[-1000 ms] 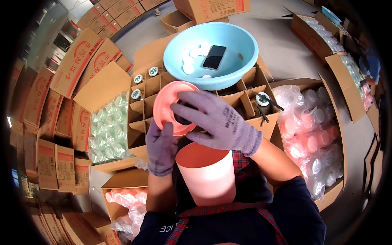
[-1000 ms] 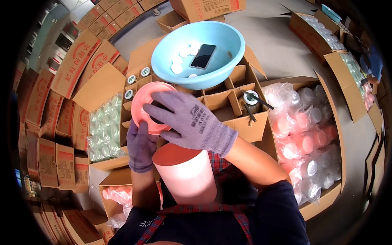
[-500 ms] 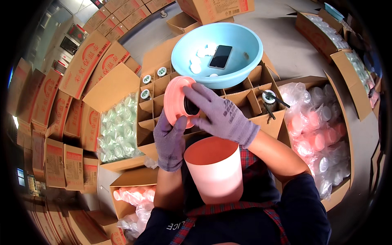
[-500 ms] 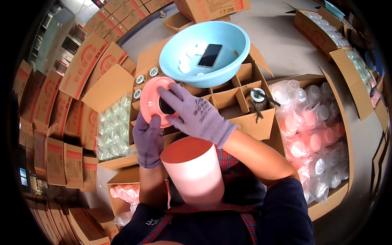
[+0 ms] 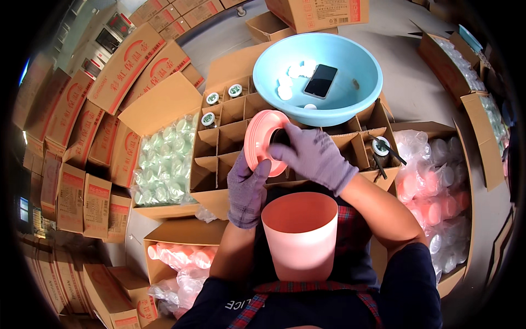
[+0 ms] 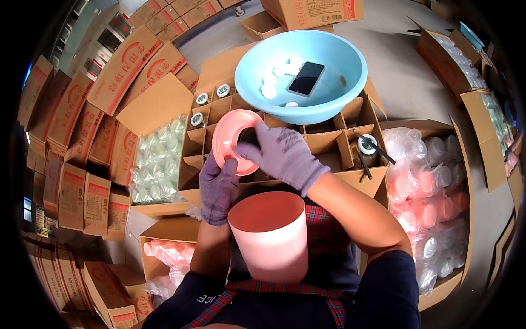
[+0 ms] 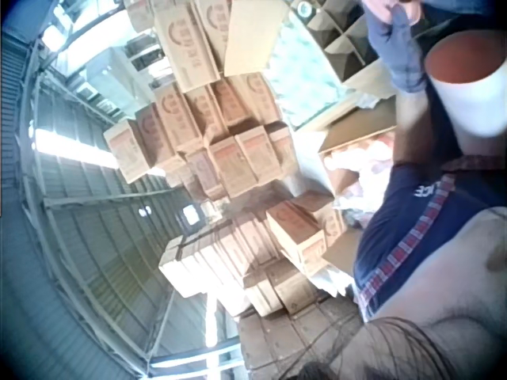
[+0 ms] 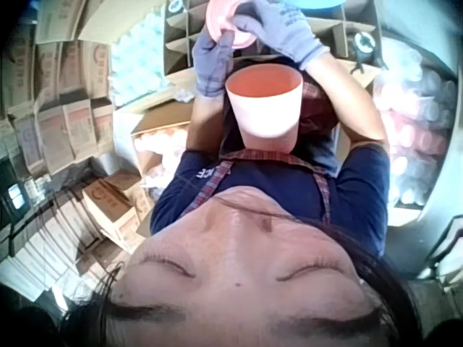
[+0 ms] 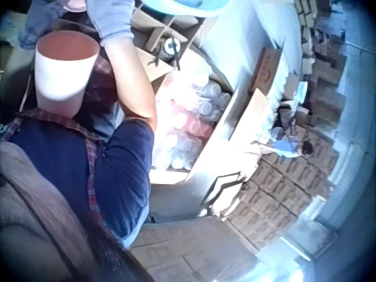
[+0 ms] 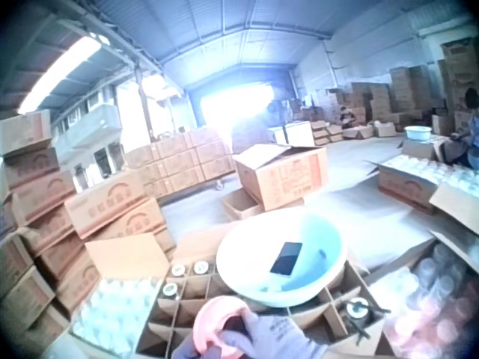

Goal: The person assembles pink and white thermos flasks by inserting inner components, screwing on lids, and placing the finished units into plastic bags. They repeatedly pick up flasks, attach parts, and bag them, working among stacked cardboard boxes.

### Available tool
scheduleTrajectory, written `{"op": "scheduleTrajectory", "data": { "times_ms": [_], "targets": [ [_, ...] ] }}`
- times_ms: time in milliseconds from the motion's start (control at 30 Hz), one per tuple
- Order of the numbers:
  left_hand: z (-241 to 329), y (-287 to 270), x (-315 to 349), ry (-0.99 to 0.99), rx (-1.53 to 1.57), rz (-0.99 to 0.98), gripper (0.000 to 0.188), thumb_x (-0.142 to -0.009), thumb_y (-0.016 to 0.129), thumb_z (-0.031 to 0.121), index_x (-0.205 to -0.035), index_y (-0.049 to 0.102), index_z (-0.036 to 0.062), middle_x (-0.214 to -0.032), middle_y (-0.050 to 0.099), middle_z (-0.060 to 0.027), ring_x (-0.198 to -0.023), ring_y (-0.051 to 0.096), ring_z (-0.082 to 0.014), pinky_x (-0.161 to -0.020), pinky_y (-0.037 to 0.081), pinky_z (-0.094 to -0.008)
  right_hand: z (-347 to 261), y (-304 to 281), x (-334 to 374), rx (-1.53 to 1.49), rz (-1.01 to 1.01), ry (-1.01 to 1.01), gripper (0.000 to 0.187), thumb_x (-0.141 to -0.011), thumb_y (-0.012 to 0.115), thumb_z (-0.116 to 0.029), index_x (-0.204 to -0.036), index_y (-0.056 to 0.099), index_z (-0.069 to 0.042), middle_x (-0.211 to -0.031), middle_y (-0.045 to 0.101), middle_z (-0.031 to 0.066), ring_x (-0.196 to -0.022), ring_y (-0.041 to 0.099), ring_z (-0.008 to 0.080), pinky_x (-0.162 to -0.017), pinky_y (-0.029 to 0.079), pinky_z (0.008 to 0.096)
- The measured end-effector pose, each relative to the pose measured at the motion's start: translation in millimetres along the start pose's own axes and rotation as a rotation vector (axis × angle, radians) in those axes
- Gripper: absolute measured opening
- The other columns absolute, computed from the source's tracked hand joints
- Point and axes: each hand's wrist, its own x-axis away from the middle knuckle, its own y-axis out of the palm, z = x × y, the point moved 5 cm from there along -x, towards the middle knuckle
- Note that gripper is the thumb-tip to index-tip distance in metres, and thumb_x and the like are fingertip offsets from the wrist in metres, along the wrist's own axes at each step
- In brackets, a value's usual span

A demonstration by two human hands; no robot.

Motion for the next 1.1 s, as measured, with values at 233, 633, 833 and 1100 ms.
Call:
{"op": "scheduleTrajectory", "data": {
  "times_ms": [233, 633, 833, 1100],
  "targets": [
    [-12.3, -60.8, -26.9, -0.133, 0.362, 0.039, 0.048, -0.103, 0.055, 0.019, -0.145, 0.040, 0.0000, -0.142, 0.051, -0.0162, -0.127, 0.056, -0.0281, -0.101, 0.053, -0.0423, 19.6, -61.1, -47.8, -0.085, 0.202, 0.042, 0.041, -0.094, 0.064, -0.034, -0.115, 0.066, 0.001, -0.085, 0.070, 0.0170, -0.080, 0.069, 0.0327, -0.069, 0.054, 0.0406],
    [-39.0, -90.6, -15.8, -0.177, 0.213, 0.229, 0.048, -0.102, 0.055, 0.016, -0.144, 0.042, -0.0052, -0.136, 0.056, -0.0155, -0.119, 0.059, -0.0220, -0.099, 0.050, -0.0358, -10.2, 49.2, -51.8, 0.257, -0.076, -0.127, 0.057, -0.089, 0.067, -0.040, -0.131, 0.051, -0.007, -0.110, 0.059, 0.0164, -0.098, 0.067, 0.0322, -0.079, 0.054, 0.0434],
    [-64.6, -152.8, -26.4, 0.001, -1.102, 0.299, 0.065, -0.090, 0.070, 0.029, -0.144, 0.047, 0.0006, -0.141, 0.048, -0.0268, -0.129, 0.050, -0.0395, -0.109, 0.040, -0.0439, 42.5, 38.0, -60.0, 0.490, 0.012, -0.031, 0.041, -0.088, 0.066, -0.033, -0.118, 0.062, -0.006, -0.105, 0.065, 0.0151, -0.098, 0.064, 0.0358, -0.090, 0.046, 0.0499],
    [-43.9, -211.9, -200.2, 0.076, -1.601, 0.142, 0.052, -0.085, 0.066, 0.036, -0.131, 0.059, 0.0140, -0.133, 0.057, -0.0222, -0.117, 0.057, -0.0414, -0.101, 0.046, -0.0487, 28.0, 34.5, -19.7, -0.245, -0.068, 0.049, 0.039, -0.088, 0.069, -0.022, -0.117, 0.065, 0.005, -0.098, 0.069, 0.0217, -0.090, 0.068, 0.0372, -0.080, 0.054, 0.0390]
  ]
}}
